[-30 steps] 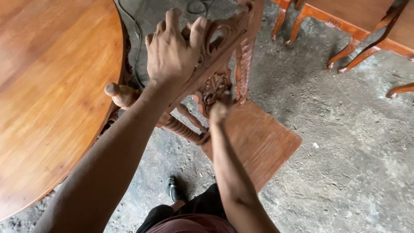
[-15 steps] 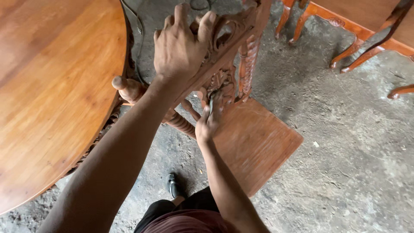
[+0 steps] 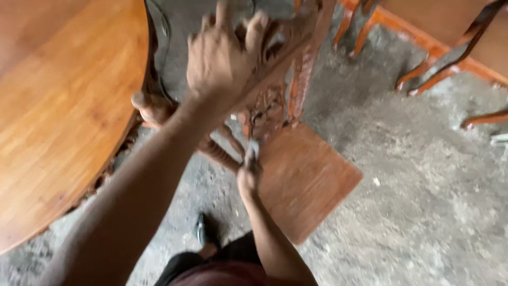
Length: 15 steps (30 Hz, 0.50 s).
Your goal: The person sands a wooden chair using a sanding block. They work on the seat, backrest, and legs, moving around the chair to reach different areas. The person flips the chair over to sand the underside and continues smoothing the carved details.
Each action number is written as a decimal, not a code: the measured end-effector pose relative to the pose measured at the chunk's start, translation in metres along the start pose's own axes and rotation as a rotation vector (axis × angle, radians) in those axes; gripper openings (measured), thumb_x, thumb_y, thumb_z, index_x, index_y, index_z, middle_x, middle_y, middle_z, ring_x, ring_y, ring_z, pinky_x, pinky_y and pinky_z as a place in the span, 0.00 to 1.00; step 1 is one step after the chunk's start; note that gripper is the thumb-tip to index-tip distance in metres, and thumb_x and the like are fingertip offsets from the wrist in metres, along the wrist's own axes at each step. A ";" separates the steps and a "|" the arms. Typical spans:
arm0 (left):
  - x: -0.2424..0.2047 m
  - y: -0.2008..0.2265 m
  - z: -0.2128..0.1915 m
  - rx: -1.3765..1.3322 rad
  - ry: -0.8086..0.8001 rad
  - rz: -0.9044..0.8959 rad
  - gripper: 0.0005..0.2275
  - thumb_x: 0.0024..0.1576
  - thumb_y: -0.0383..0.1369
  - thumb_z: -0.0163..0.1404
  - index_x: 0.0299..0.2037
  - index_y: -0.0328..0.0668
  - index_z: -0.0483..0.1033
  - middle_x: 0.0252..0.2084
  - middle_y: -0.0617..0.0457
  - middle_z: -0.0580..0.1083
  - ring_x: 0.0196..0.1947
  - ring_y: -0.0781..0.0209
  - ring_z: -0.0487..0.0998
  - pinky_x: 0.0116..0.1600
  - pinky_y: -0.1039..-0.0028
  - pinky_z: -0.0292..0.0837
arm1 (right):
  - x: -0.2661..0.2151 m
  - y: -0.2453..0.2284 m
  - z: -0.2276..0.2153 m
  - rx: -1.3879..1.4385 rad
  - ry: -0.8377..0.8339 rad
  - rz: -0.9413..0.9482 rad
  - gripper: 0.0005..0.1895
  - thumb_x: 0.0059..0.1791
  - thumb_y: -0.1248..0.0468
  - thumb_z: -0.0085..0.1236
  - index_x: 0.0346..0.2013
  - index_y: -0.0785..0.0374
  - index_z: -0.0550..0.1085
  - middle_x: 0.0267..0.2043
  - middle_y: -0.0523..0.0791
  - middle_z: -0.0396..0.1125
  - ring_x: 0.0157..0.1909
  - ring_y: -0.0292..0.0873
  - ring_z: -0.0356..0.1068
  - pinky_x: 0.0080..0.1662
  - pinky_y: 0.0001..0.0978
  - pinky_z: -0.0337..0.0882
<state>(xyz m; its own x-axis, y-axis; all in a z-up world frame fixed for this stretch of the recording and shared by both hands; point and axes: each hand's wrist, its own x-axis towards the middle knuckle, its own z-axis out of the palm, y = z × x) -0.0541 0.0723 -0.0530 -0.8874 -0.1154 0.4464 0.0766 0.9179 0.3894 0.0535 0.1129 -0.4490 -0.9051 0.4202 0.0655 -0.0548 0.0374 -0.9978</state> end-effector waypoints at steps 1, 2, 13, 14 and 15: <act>0.005 0.001 -0.002 0.000 0.014 0.010 0.29 0.65 0.57 0.41 0.58 0.35 0.66 0.43 0.31 0.76 0.46 0.35 0.79 0.54 0.45 0.68 | 0.023 0.005 -0.015 0.035 0.035 0.038 0.32 0.62 0.53 0.40 0.70 0.79 0.57 0.74 0.63 0.51 0.73 0.56 0.53 0.69 0.46 0.54; 0.005 0.000 -0.002 0.016 0.007 0.008 0.29 0.66 0.58 0.40 0.59 0.35 0.65 0.43 0.31 0.76 0.46 0.35 0.79 0.54 0.45 0.68 | 0.024 0.011 -0.039 0.053 0.061 0.111 0.31 0.62 0.52 0.41 0.68 0.79 0.59 0.73 0.62 0.54 0.71 0.55 0.57 0.68 0.45 0.58; 0.006 -0.009 0.006 0.036 -0.008 0.065 0.35 0.67 0.61 0.33 0.67 0.33 0.57 0.35 0.35 0.78 0.44 0.39 0.81 0.52 0.45 0.70 | 0.066 -0.064 0.002 0.288 0.198 0.371 0.29 0.61 0.52 0.36 0.62 0.76 0.65 0.63 0.60 0.63 0.63 0.60 0.64 0.61 0.51 0.66; 0.006 -0.010 0.005 0.054 -0.038 0.026 0.34 0.67 0.61 0.34 0.67 0.34 0.58 0.39 0.33 0.77 0.42 0.39 0.81 0.51 0.46 0.72 | 0.068 -0.072 -0.015 0.337 0.205 0.516 0.28 0.60 0.52 0.36 0.61 0.76 0.65 0.62 0.61 0.64 0.63 0.63 0.65 0.60 0.52 0.67; 0.009 -0.009 0.006 0.071 -0.069 -0.013 0.34 0.67 0.62 0.34 0.67 0.36 0.58 0.43 0.31 0.76 0.40 0.38 0.82 0.51 0.48 0.74 | 0.068 -0.080 -0.028 0.385 0.211 0.661 0.28 0.60 0.52 0.35 0.61 0.76 0.65 0.62 0.62 0.64 0.63 0.65 0.65 0.59 0.53 0.68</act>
<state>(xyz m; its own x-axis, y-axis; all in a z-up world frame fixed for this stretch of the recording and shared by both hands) -0.0656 0.0651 -0.0570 -0.9175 -0.1036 0.3840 0.0341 0.9415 0.3354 0.0084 0.1639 -0.3647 -0.7042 0.4105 -0.5793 0.2891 -0.5794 -0.7620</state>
